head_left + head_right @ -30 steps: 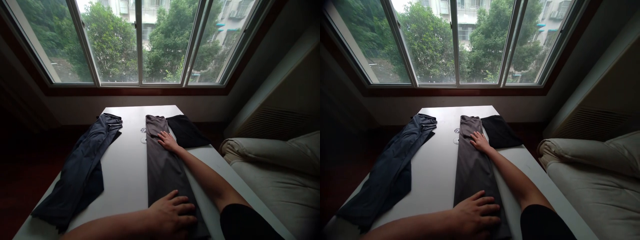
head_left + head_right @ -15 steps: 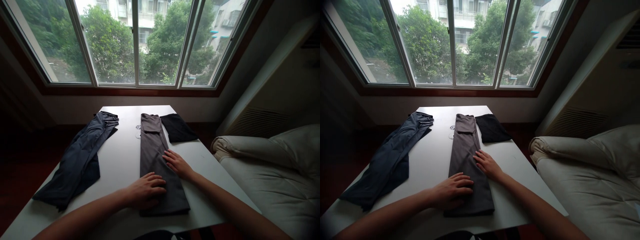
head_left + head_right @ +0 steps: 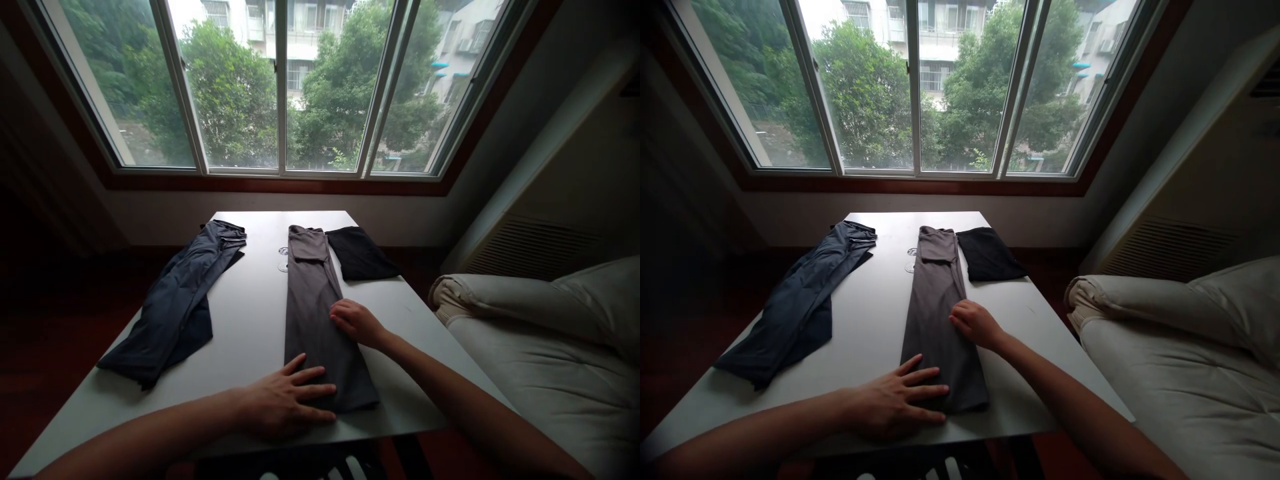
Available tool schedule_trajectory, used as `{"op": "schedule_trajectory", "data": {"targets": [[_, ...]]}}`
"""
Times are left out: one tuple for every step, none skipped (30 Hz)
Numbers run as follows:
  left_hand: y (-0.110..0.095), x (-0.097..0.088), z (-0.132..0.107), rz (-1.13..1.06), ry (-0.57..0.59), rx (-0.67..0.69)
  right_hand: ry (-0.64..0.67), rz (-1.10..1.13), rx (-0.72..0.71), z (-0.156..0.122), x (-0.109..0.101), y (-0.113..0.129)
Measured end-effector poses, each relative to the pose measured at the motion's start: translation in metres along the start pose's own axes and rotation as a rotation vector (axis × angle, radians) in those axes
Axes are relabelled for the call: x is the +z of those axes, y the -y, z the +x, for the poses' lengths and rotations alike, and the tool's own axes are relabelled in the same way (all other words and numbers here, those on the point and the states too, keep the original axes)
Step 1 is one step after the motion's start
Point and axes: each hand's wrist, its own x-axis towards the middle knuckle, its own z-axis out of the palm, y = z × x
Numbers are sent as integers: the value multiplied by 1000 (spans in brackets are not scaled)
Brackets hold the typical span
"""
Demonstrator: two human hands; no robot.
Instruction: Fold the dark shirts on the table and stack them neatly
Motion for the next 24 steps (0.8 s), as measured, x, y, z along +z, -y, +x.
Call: {"op": "schedule_trajectory", "data": {"targets": [[-2,-2,1,-18,-3,8,26,8,-21,13,3,0],[-3,-4,3,-40,-19,14,46,7,-34,27,7,-2],[-4,-7,6,-63,-47,20,56,-8,-40,41,11,-6],[-4,-10,9,-86,-86,25,53,-40,-36,55,16,-11],[-3,-13,12,-100,-134,29,50,-78,-19,69,22,-18],[-1,-17,17,-101,-186,32,48,-115,12,82,28,-25],[3,-22,22,-86,-237,31,49,-148,54,94,34,-33],[9,-27,28,-56,-284,21,54,-176,98,105,39,-40],[18,-32,34,-18,-328,2,61,-200,140,115,44,-47],[29,-37,41,21,-371,-30,67,-223,175,123,48,-53],[44,-42,49,57,-413,-78,71,-246,201,130,52,-59],[60,-46,57,92,-451,-149,72,-271,221,134,55,-64],[79,-51,66,125,-482,-234,71,-298,242,137,57,-69],[99,-54,75,158,-503,-329,76,-324,268,139,59,-74],[120,-58,83,192,-508,-432,89,-342,301,139,60,-79],[141,-60,92,205,-512,-500,113,-348,340,138,62,-83],[161,-61,99,211,-515,-554,143,-344,381,136,64,-88],[179,-62,106,211,-513,-604,173,-334,419,135,65,-92],[194,-61,111,206,-507,-647,195,-323,450,133,67,-95],[207,-60,115,200,-497,-689,209,-316,474,131,68,-98],[218,-58,117,194,-484,-727,214,-314,491,130,68,-100],[226,-55,117,189,-469,-758,216,-316,504,128,68,-102],[232,-51,116,186,-454,-782,216,-319,516,126,67,-104],[236,-48,113,186,-441,-800,213,-321,526,123,66,-107]]}}
